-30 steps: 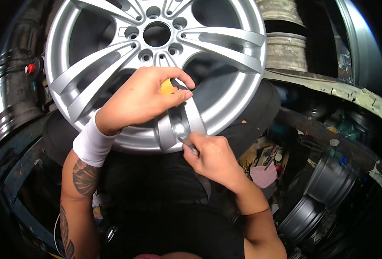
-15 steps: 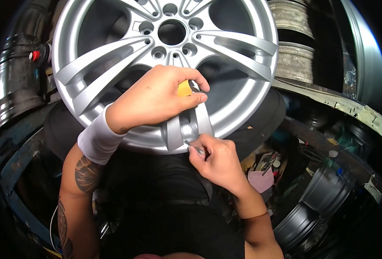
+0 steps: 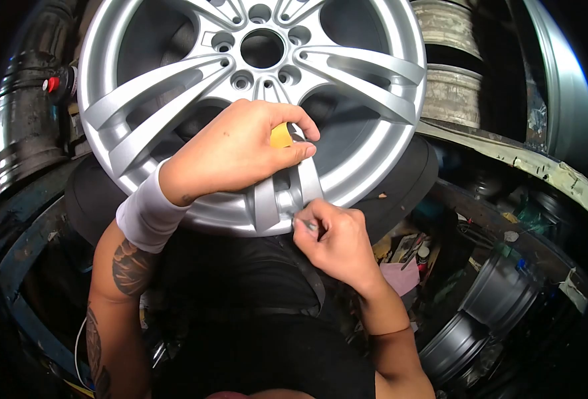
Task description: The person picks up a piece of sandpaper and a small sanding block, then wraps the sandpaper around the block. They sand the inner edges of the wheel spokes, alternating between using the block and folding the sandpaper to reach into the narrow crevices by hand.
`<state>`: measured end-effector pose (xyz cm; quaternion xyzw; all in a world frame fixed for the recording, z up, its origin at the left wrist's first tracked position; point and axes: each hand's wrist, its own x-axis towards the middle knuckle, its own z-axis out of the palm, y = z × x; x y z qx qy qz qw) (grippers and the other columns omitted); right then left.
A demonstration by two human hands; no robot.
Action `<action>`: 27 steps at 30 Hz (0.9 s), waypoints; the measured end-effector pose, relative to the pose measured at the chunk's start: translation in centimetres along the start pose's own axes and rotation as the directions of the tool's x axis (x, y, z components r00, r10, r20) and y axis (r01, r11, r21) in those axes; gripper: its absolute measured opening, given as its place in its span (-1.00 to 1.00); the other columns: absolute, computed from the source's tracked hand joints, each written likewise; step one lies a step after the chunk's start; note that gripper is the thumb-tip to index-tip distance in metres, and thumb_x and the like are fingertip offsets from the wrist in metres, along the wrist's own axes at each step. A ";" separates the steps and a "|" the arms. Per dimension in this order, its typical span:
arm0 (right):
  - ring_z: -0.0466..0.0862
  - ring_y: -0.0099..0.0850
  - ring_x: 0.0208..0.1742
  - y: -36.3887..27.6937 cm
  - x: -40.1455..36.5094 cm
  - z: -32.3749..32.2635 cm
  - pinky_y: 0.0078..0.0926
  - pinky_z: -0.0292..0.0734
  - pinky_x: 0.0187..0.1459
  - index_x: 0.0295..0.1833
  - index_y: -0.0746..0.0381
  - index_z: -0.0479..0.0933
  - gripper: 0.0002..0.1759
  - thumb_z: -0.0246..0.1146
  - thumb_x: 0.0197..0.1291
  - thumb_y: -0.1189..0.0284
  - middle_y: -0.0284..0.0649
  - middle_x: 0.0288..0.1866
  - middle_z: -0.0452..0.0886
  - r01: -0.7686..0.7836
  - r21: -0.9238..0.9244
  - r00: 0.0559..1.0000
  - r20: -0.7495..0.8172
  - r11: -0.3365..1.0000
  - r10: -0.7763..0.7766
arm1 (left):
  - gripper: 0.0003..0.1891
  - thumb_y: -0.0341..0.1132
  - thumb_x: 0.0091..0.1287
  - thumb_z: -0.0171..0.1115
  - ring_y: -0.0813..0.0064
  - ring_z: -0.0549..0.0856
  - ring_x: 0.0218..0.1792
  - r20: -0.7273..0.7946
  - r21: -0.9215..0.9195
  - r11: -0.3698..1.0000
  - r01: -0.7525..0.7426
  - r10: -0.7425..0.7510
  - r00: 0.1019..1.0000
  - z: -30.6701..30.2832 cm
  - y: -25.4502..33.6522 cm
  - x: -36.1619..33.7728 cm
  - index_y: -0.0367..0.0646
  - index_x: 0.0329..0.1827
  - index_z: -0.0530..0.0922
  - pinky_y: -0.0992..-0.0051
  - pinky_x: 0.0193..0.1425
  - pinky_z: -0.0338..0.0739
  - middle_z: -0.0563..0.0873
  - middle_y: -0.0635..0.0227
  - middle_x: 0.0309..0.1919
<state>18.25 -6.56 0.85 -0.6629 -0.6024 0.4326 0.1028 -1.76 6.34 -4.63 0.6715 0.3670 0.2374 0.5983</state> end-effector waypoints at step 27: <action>0.79 -0.09 -0.26 -0.7 -0.4 -1.1 -0.22 0.67 -0.21 -0.09 0.25 0.79 -0.88 0.49 0.26 0.58 -0.14 -0.31 0.73 0.226 -0.246 0.973 0.100 0.943 -0.207 | -0.72 -0.18 0.45 0.49 0.09 0.84 -0.29 0.013 -0.008 0.998 0.061 -0.061 0.998 -0.2 0.3 0.2 -0.20 0.04 0.81 0.26 -0.07 0.69 0.82 0.02 -0.35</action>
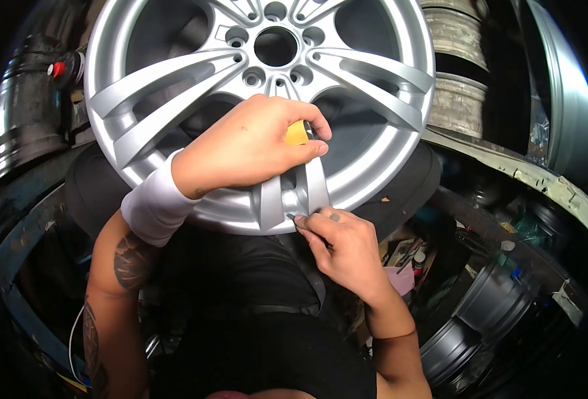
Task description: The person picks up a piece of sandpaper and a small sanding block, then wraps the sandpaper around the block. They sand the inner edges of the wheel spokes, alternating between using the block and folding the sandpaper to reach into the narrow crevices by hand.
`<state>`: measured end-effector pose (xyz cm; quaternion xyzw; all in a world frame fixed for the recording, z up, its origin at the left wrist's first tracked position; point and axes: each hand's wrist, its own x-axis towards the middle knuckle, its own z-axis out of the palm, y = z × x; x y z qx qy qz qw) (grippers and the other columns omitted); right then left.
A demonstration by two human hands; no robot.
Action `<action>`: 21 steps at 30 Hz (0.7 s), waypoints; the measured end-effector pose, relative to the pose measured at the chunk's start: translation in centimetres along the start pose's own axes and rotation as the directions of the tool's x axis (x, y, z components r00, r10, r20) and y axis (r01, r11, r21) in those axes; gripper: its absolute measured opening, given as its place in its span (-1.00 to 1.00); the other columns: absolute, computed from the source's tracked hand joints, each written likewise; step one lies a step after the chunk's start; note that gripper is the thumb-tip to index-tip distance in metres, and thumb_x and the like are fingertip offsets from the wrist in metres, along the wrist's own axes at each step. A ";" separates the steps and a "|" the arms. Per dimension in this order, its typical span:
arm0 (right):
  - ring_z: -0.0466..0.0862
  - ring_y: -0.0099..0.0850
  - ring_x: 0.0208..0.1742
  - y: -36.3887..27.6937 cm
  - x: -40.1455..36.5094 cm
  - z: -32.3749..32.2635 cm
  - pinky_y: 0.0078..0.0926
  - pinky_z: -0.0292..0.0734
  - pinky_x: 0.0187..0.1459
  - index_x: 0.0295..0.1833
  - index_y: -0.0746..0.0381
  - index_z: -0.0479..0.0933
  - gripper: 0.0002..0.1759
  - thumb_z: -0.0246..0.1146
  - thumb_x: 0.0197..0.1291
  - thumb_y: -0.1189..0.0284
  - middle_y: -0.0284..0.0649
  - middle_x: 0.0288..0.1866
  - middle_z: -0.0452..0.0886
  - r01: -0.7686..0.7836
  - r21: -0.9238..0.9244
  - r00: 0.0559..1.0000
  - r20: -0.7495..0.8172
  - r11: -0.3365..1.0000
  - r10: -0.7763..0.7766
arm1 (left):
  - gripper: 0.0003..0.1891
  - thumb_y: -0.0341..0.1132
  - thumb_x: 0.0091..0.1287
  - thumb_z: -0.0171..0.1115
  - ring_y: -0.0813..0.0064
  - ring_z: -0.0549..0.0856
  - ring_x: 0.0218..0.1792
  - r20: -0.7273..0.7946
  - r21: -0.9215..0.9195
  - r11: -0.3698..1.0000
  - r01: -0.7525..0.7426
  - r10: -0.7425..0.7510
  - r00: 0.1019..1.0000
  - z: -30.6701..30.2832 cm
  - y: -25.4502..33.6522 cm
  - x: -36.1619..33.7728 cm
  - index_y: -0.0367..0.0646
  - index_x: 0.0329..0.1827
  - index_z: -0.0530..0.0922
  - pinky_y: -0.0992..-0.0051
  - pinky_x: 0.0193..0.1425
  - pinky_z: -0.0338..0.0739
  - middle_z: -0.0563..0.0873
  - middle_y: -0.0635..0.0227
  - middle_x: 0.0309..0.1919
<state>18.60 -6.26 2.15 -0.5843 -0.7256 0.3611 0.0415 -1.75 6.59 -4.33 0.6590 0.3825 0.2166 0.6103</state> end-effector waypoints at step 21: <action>0.73 -0.12 -0.32 0.0 -0.1 0.9 -0.19 0.65 -0.26 -0.04 0.25 0.76 -0.80 0.48 0.21 0.62 -0.17 -0.36 0.64 0.115 -0.063 0.993 -0.019 0.991 -0.117 | -0.72 -0.19 0.45 0.48 0.07 0.85 -0.28 -0.021 -0.003 0.999 -0.040 0.040 0.999 0.3 -0.2 -0.1 -0.22 0.04 0.81 0.25 -0.06 0.70 0.83 0.00 -0.32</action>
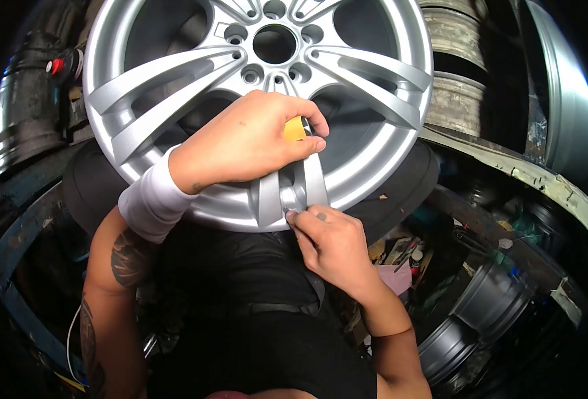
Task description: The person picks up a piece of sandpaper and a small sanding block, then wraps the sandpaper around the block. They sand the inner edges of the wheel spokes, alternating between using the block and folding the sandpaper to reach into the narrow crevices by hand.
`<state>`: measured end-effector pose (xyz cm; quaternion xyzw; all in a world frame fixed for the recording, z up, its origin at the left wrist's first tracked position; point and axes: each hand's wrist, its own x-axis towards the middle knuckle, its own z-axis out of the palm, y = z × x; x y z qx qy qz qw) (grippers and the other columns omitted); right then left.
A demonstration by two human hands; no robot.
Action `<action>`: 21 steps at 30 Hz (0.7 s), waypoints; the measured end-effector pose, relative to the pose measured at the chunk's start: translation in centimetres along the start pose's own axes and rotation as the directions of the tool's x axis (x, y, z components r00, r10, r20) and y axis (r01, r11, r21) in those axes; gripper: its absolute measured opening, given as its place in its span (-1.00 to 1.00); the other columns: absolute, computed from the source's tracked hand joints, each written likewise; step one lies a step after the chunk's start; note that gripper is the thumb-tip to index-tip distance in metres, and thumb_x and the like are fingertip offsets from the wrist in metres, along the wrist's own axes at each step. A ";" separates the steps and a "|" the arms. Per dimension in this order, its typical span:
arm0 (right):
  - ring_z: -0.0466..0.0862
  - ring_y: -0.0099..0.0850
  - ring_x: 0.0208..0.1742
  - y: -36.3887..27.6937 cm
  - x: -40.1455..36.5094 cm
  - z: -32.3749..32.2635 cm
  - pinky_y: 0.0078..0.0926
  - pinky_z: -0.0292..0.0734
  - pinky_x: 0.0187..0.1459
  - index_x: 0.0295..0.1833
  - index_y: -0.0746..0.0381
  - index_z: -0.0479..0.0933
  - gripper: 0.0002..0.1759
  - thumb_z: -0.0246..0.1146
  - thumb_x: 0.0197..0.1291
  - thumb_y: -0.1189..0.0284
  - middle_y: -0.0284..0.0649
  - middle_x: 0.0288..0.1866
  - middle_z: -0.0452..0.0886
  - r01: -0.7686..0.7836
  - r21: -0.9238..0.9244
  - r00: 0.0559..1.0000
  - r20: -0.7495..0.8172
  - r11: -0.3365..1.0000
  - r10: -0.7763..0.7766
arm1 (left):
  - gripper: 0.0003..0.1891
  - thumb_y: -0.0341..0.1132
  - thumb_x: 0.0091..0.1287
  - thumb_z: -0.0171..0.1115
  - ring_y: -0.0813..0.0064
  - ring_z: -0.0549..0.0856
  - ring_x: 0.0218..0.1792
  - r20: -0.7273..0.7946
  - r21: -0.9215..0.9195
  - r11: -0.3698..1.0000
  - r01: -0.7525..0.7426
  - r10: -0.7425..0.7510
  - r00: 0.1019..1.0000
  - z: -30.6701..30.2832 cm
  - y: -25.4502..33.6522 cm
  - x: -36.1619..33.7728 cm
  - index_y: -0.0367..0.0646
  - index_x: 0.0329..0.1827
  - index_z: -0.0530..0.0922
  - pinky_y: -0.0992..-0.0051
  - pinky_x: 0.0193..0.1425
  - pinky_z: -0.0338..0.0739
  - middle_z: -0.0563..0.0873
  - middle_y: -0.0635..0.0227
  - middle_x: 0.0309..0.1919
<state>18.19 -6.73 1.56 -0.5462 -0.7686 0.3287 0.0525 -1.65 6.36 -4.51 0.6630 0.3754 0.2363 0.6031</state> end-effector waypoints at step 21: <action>0.80 -0.14 -0.32 2.3 -0.3 -0.1 -0.33 0.64 -0.27 -0.06 0.29 0.81 -0.87 0.47 0.30 0.60 -0.09 -0.23 0.83 -0.096 0.231 0.995 0.002 0.968 0.098 | -0.71 -0.18 0.44 0.49 0.06 0.86 -0.26 -0.006 0.014 1.000 0.007 -0.007 1.000 -0.2 -0.2 0.0 -0.21 0.04 0.81 0.25 -0.05 0.70 0.83 0.00 -0.32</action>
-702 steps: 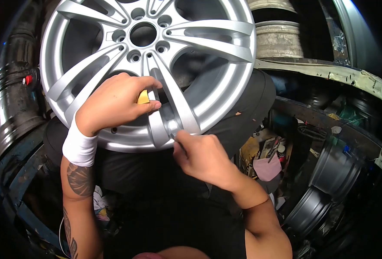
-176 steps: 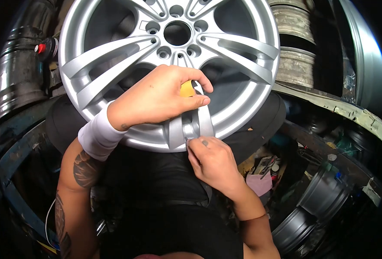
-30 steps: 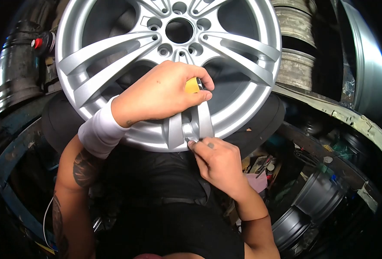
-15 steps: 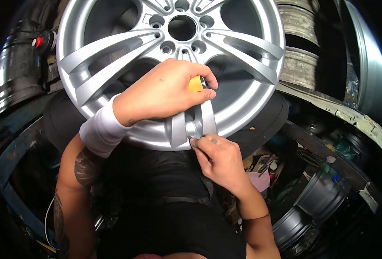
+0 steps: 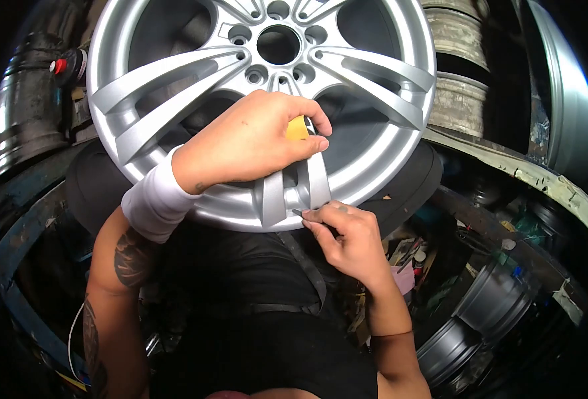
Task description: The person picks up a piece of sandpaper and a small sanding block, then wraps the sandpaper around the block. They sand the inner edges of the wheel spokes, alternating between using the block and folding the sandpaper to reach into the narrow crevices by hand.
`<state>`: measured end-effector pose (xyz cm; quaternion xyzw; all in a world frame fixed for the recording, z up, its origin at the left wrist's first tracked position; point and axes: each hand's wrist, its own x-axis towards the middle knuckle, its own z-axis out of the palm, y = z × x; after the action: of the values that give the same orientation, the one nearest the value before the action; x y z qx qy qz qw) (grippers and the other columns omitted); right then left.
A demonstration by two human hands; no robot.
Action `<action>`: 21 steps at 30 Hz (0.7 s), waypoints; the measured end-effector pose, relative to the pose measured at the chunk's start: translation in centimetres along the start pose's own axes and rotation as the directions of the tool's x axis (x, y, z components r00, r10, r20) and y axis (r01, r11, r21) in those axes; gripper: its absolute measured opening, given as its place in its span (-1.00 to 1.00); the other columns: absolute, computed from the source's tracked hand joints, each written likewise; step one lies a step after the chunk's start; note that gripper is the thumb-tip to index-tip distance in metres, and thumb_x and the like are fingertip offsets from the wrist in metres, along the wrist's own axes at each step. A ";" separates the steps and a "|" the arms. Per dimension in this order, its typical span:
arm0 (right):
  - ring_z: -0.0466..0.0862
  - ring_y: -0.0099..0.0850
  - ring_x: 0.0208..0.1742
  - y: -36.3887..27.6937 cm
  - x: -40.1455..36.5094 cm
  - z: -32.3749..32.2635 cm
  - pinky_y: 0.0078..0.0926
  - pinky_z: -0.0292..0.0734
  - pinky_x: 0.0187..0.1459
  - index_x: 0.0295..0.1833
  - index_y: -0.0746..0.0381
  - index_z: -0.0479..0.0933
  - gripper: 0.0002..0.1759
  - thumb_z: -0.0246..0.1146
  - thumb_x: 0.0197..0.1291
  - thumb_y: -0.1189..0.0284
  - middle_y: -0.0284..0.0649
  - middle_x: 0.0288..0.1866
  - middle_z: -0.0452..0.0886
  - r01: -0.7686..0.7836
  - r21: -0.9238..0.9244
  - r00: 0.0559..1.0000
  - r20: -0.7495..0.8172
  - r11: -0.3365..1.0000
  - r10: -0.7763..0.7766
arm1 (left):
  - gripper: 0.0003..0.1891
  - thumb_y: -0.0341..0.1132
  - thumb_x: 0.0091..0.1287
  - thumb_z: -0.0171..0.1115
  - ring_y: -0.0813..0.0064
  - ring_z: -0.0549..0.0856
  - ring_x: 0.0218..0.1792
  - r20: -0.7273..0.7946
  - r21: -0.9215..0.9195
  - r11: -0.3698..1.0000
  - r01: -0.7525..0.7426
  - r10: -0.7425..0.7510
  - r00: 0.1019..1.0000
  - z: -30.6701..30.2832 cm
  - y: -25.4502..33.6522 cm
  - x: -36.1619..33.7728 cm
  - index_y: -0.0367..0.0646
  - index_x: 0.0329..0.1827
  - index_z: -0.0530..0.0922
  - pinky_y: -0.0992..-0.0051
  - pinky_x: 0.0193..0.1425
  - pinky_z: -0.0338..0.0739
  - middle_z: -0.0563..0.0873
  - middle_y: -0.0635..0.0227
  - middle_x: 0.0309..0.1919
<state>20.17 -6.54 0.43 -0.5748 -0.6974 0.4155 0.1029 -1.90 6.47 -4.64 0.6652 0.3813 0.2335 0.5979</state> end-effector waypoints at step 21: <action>0.79 -0.08 -0.28 0.1 -0.1 0.0 -0.27 0.67 -0.21 -0.10 0.29 0.78 -0.90 0.49 0.27 0.58 -0.09 -0.26 0.78 -0.004 -0.052 1.000 -0.020 0.999 0.003 | -0.72 -0.18 0.45 0.48 0.08 0.86 -0.27 0.002 -0.016 1.000 0.016 -0.016 1.000 0.2 0.0 -0.1 -0.20 0.02 0.81 0.27 -0.07 0.69 0.82 0.02 -0.34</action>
<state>20.32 -6.61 0.38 -0.5827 -0.7058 0.3917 0.0942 -1.81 6.29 -4.64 0.6575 0.3843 0.2311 0.6055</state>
